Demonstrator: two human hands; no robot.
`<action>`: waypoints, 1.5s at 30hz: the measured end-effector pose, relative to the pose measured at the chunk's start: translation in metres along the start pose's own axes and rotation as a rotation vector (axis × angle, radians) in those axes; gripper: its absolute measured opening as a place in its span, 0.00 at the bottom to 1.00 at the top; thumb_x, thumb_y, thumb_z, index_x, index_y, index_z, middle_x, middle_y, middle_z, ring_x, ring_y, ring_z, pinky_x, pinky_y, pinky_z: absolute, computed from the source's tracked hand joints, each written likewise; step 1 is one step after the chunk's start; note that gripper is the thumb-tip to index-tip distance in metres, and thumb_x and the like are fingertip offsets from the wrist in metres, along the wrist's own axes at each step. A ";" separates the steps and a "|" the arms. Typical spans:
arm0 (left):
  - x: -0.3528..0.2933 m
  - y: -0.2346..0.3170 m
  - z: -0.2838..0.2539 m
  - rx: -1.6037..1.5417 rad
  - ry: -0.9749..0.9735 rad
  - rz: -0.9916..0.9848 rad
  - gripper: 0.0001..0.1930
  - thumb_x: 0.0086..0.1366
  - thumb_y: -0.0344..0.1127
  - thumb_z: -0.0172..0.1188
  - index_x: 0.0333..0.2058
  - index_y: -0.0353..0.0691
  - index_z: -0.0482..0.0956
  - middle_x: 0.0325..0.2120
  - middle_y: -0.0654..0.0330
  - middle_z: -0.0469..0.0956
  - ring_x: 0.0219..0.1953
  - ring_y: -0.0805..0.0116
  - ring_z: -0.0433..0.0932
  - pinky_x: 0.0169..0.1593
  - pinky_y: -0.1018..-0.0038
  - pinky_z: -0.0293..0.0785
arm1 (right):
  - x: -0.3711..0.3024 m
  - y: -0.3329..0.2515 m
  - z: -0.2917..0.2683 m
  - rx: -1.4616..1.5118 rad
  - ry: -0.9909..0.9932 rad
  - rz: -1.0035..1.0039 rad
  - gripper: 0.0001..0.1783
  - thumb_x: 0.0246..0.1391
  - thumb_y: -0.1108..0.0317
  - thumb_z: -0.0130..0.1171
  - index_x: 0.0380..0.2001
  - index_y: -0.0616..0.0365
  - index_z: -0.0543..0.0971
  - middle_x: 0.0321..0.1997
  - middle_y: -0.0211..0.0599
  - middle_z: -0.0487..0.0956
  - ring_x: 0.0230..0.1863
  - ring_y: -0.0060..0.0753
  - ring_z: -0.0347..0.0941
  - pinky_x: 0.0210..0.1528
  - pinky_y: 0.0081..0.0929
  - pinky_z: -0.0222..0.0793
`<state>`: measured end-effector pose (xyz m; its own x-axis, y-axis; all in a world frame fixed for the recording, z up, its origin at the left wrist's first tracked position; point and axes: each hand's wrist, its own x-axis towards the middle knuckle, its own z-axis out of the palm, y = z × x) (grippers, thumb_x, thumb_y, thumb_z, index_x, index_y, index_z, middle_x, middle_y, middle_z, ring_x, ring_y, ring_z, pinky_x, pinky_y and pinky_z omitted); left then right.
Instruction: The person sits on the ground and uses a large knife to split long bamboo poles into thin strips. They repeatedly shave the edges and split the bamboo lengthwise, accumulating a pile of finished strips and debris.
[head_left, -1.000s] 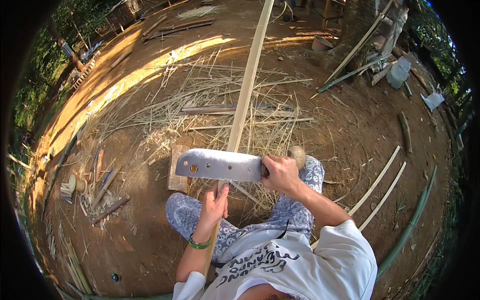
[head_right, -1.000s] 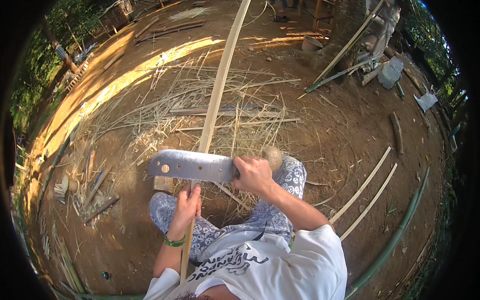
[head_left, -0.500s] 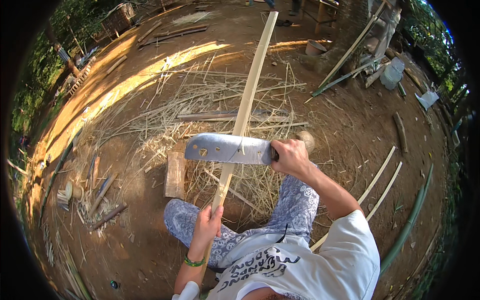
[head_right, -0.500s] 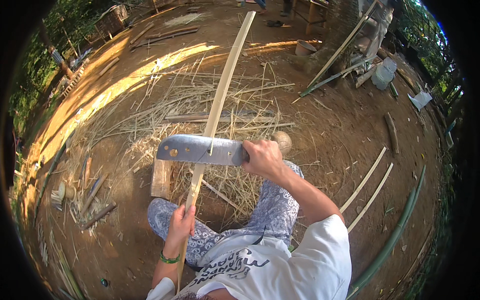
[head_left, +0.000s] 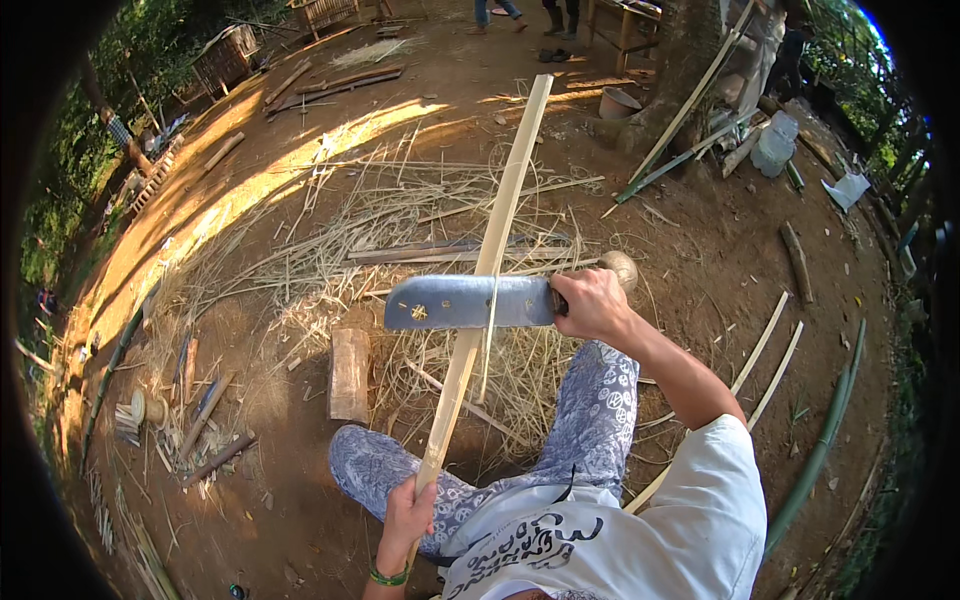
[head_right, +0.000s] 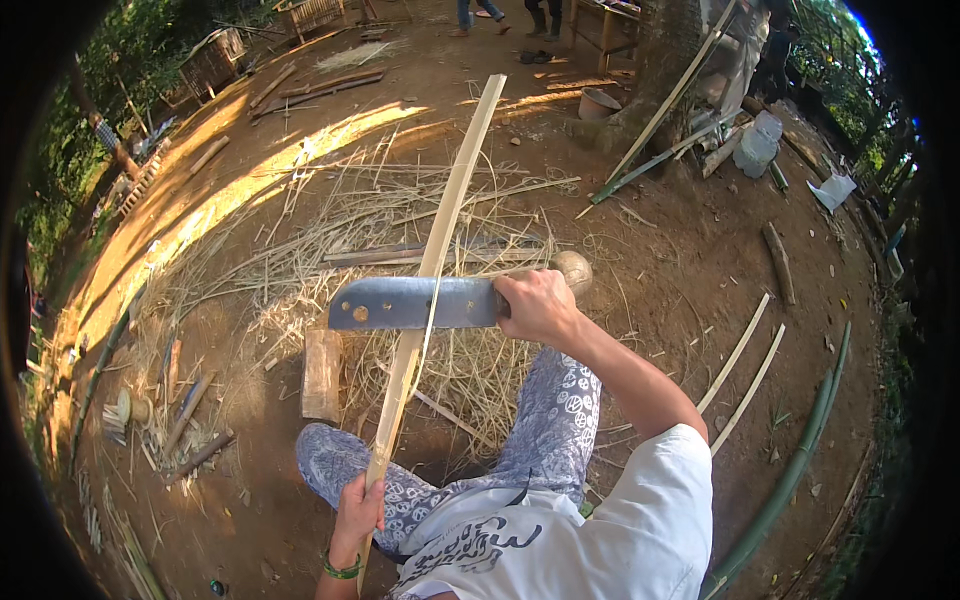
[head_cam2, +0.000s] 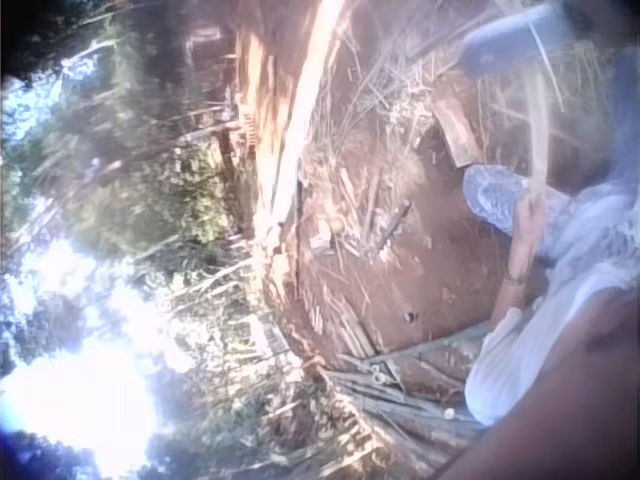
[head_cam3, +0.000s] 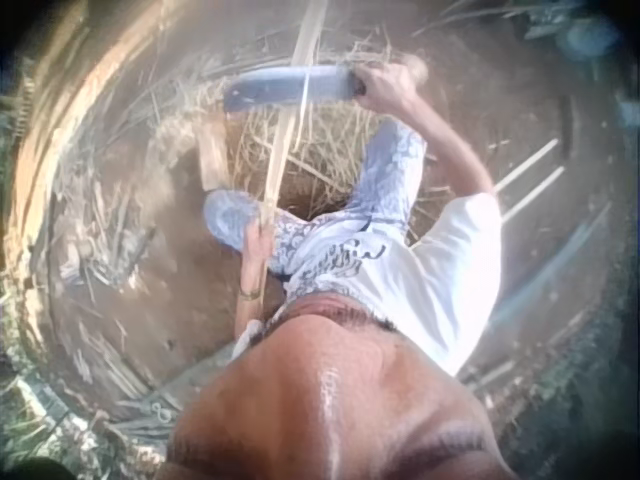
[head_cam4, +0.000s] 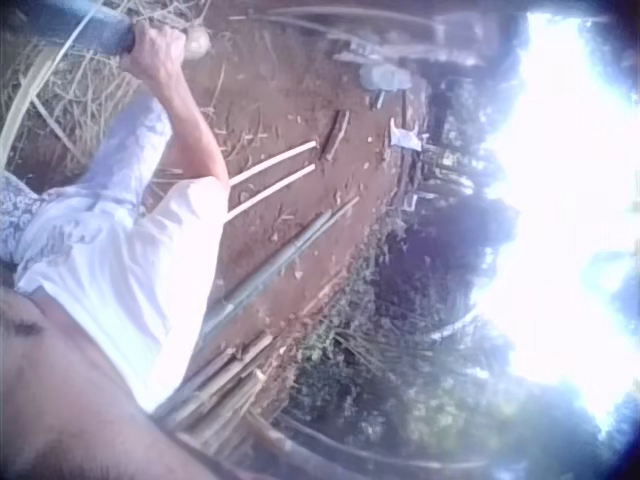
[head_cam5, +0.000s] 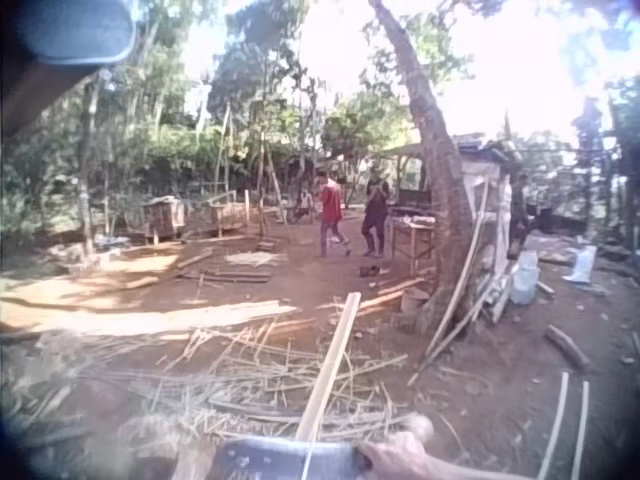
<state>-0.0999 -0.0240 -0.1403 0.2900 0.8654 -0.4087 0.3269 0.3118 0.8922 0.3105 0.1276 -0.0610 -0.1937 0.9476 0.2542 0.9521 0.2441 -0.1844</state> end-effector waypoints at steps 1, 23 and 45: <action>-0.006 0.002 -0.002 0.024 0.008 0.021 0.16 0.73 0.44 0.55 0.37 0.33 0.77 0.11 0.68 0.69 0.11 0.80 0.69 0.15 0.78 0.66 | 0.004 0.014 0.004 -0.002 0.081 -0.071 0.13 0.35 0.65 0.65 0.27 0.59 0.79 0.19 0.41 0.80 0.24 0.45 0.81 0.28 0.39 0.77; -0.079 -0.038 -0.042 -0.045 -0.026 -0.197 0.14 0.73 0.40 0.54 0.34 0.34 0.74 0.12 0.64 0.69 0.11 0.76 0.67 0.16 0.77 0.65 | 0.077 0.122 -0.014 -0.084 0.157 0.170 0.14 0.38 0.61 0.64 0.29 0.58 0.84 0.24 0.51 0.82 0.31 0.54 0.81 0.40 0.46 0.77; 0.096 0.043 0.031 -0.096 -0.031 0.206 0.09 0.74 0.35 0.53 0.39 0.35 0.75 0.20 0.70 0.67 0.20 0.83 0.63 0.23 0.80 0.61 | -0.069 -0.084 0.060 0.301 0.163 0.004 0.12 0.34 0.67 0.66 0.25 0.59 0.77 0.23 0.39 0.80 0.21 0.41 0.79 0.23 0.38 0.76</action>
<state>-0.0302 0.0600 -0.1473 0.3699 0.9025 -0.2207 0.1717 0.1670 0.9709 0.2297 0.0537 -0.1203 -0.1263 0.9093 0.3964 0.8354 0.3130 -0.4518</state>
